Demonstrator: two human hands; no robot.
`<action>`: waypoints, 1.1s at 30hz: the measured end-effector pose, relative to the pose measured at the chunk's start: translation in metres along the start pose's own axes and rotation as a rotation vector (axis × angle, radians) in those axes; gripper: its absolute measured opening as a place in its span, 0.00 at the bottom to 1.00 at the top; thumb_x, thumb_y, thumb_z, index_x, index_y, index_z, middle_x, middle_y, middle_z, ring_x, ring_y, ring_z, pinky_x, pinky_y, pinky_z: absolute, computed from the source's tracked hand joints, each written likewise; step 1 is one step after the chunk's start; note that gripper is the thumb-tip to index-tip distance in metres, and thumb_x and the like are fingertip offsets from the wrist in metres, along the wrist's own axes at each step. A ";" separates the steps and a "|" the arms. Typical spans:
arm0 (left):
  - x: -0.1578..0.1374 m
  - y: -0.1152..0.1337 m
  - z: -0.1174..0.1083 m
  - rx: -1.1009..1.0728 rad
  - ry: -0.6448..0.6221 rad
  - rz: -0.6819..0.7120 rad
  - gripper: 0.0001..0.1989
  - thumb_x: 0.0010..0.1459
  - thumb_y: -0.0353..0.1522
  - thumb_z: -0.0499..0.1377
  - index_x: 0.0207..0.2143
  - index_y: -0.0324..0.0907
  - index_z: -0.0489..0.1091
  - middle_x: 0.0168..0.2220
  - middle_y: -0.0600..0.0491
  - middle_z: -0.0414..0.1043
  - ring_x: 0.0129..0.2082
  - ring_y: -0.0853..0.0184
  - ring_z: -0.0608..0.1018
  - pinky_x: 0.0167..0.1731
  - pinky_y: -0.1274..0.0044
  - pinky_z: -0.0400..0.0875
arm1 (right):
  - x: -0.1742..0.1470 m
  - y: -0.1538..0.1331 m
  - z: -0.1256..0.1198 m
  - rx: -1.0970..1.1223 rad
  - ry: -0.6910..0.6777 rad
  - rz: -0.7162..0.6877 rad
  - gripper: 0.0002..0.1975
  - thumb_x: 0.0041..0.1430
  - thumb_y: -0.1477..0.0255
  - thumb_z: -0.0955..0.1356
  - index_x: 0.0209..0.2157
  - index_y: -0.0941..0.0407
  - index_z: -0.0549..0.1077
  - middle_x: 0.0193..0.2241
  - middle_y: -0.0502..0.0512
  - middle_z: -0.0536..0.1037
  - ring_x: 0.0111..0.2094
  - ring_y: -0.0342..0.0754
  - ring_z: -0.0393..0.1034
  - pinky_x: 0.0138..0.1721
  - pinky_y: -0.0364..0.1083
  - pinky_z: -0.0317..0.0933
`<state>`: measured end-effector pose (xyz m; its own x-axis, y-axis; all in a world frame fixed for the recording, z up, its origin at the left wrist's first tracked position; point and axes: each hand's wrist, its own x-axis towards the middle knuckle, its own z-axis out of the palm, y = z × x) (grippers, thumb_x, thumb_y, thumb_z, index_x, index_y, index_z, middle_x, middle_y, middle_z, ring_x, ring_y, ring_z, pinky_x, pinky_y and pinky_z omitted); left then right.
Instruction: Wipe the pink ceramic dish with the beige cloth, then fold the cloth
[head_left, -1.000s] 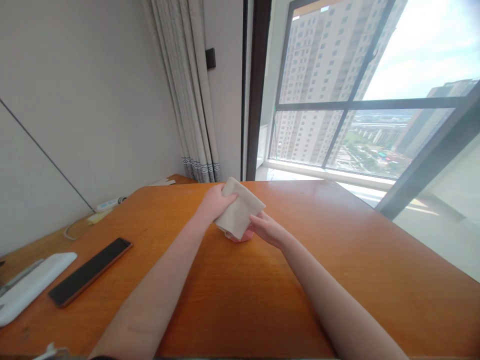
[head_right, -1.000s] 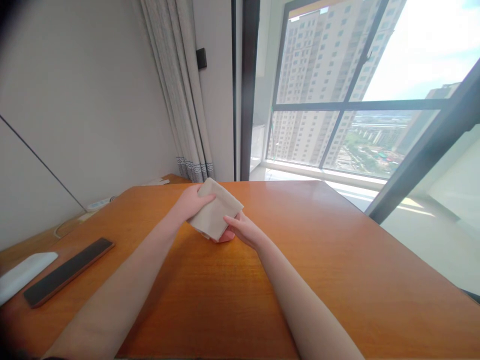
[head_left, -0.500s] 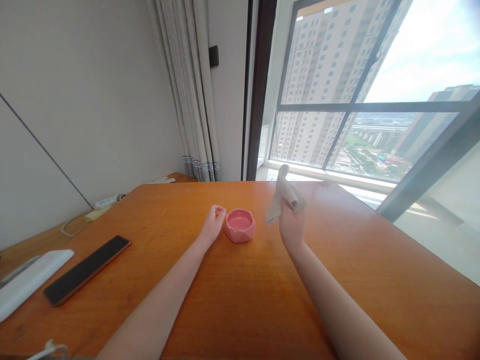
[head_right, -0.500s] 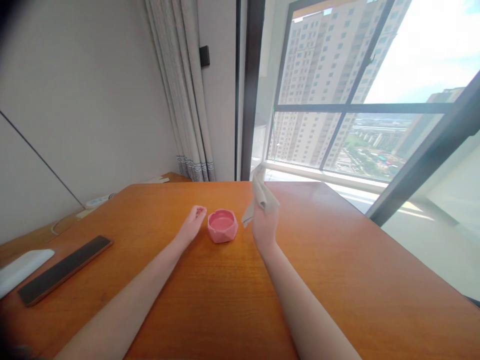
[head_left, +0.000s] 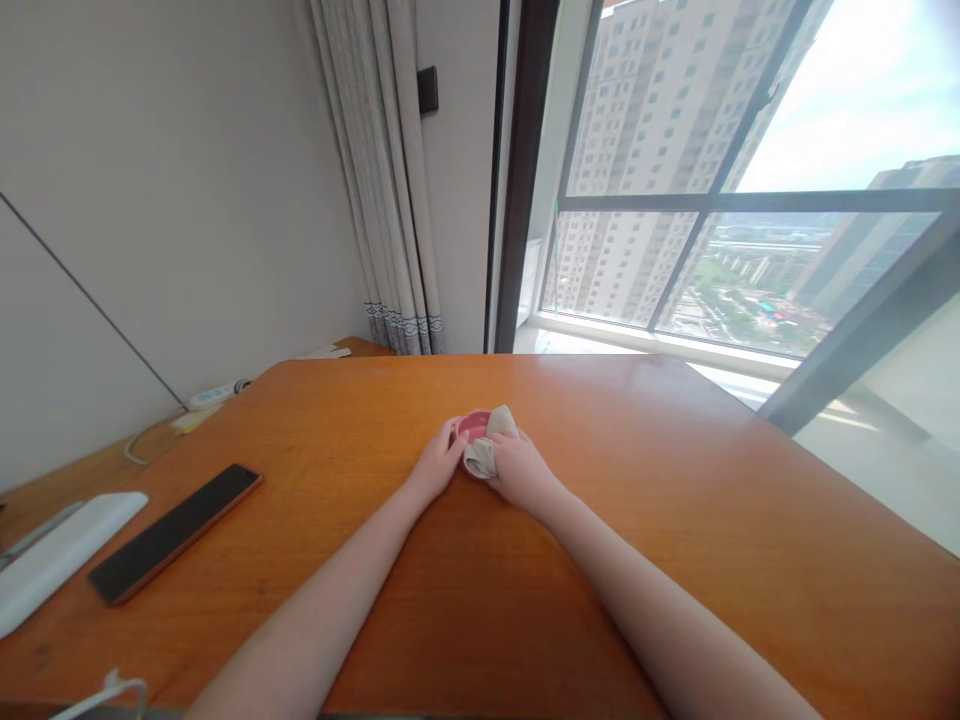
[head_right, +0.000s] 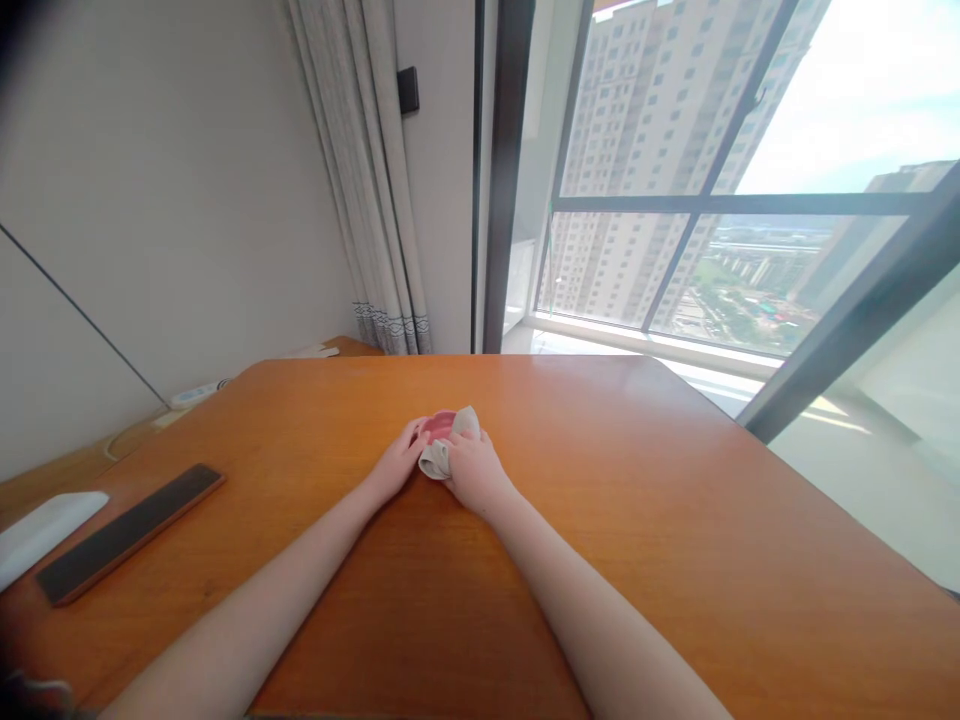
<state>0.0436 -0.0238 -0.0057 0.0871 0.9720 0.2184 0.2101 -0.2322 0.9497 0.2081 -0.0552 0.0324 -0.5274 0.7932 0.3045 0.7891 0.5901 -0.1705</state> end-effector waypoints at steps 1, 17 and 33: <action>-0.002 0.003 0.005 -0.095 0.039 -0.031 0.21 0.54 0.39 0.57 0.49 0.43 0.64 0.53 0.46 0.66 0.55 0.61 0.67 0.57 0.69 0.57 | 0.001 0.000 0.002 -0.019 0.029 -0.012 0.13 0.53 0.71 0.67 0.42 0.55 0.70 0.37 0.56 0.74 0.42 0.53 0.62 0.49 0.54 0.54; -0.008 0.036 -0.016 0.178 0.109 0.225 0.20 0.54 0.31 0.52 0.51 0.43 0.59 0.48 0.49 0.67 0.49 0.62 0.70 0.51 0.68 0.62 | 0.007 -0.003 0.017 -0.140 0.328 -0.146 0.09 0.61 0.76 0.60 0.33 0.54 0.71 0.30 0.52 0.71 0.37 0.48 0.62 0.57 0.57 0.43; -0.010 0.037 -0.003 0.029 0.303 0.120 0.15 0.54 0.33 0.52 0.45 0.42 0.60 0.43 0.50 0.68 0.44 0.64 0.71 0.47 0.71 0.65 | 0.009 -0.003 0.014 -0.074 0.297 -0.224 0.08 0.61 0.75 0.61 0.34 0.55 0.72 0.32 0.54 0.71 0.38 0.49 0.61 0.49 0.51 0.52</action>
<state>0.0480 -0.0418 0.0282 -0.1794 0.9033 0.3897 0.2439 -0.3429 0.9072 0.1965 -0.0474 0.0224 -0.5841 0.5610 0.5867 0.6907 0.7232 -0.0039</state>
